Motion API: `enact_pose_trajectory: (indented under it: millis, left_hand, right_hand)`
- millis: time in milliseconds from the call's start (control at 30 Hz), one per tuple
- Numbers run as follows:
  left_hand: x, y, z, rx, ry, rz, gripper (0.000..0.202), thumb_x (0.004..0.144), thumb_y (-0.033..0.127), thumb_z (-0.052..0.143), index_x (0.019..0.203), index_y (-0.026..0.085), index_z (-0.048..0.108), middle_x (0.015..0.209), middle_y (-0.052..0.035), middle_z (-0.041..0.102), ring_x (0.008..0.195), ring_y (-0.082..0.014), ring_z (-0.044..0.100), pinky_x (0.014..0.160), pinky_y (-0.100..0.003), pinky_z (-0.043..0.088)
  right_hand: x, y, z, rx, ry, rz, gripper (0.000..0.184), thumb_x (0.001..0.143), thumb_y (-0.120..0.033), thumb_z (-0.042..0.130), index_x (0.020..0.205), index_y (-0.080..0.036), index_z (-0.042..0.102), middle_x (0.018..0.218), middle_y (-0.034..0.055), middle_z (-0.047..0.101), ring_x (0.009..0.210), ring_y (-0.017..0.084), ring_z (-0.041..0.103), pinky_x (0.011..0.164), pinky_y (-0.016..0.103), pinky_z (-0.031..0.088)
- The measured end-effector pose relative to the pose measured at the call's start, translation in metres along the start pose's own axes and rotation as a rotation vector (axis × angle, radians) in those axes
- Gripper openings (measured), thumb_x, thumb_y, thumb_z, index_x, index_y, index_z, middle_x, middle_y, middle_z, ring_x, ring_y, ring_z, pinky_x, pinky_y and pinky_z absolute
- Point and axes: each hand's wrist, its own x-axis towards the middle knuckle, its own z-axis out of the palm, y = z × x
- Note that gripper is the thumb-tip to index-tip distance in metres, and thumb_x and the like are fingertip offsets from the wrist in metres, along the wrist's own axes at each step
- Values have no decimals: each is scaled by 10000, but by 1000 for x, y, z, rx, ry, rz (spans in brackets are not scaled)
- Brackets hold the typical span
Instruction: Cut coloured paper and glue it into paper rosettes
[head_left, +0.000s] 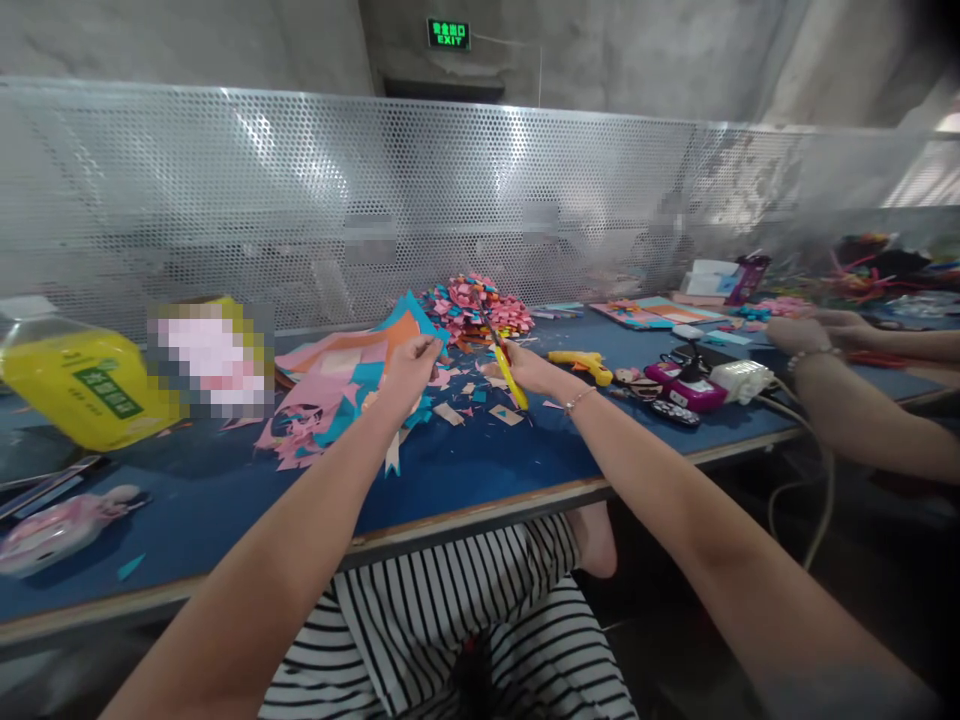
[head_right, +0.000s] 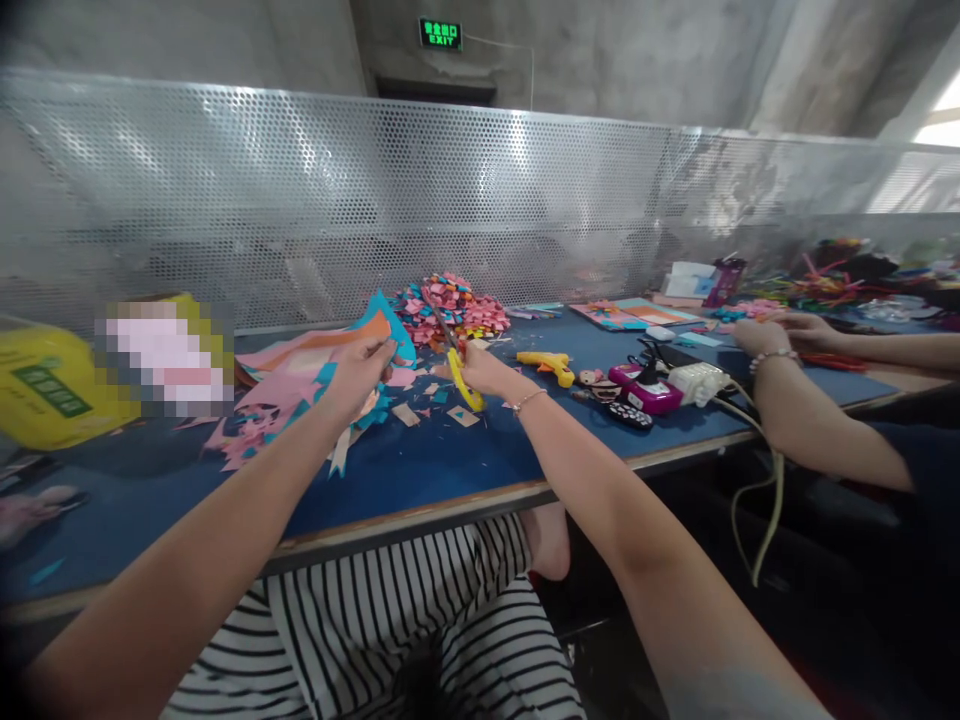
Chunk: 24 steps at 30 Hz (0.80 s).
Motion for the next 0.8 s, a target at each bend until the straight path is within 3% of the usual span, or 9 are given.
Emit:
enact_pose_trajectory:
  millis: [200, 433, 633, 800]
  left_hand:
    - [-5, 13, -1, 0, 100, 34, 201, 774, 323, 483, 665, 164, 538, 612, -1, 594, 447, -76, 438, 455, -212, 353]
    - [-4, 10, -2, 97, 30, 67, 230, 788, 335, 464, 642, 173, 537, 460, 32, 473, 432, -93, 432, 457, -219, 331]
    - [-2, 7, -1, 151, -43, 100, 240, 801, 341, 455, 658, 166, 537, 518, 20, 522, 431, -88, 428, 449, -223, 317]
    - [-3, 9, -1, 178, -64, 125, 284, 813, 359, 448, 618, 170, 529, 447, 38, 454, 422, -89, 421, 453, -224, 310]
  right_hand:
    - [-2, -11, 16, -107, -21, -37, 477, 735, -580, 563, 896, -142, 465, 881, 89, 584, 743, 163, 519, 668, 269, 398]
    - [-6, -13, 17, -169, -85, -87, 514, 765, -636, 480, 942, -153, 472, 884, 91, 597, 766, 189, 548, 675, 279, 402]
    - [-9, -17, 15, -154, -57, -123, 485, 806, -619, 431, 932, -153, 486, 849, 87, 600, 749, 185, 550, 684, 279, 400]
    - [-8, -18, 17, -135, -33, -147, 475, 819, -614, 412, 915, -158, 503, 828, 80, 606, 725, 179, 549, 679, 278, 398]
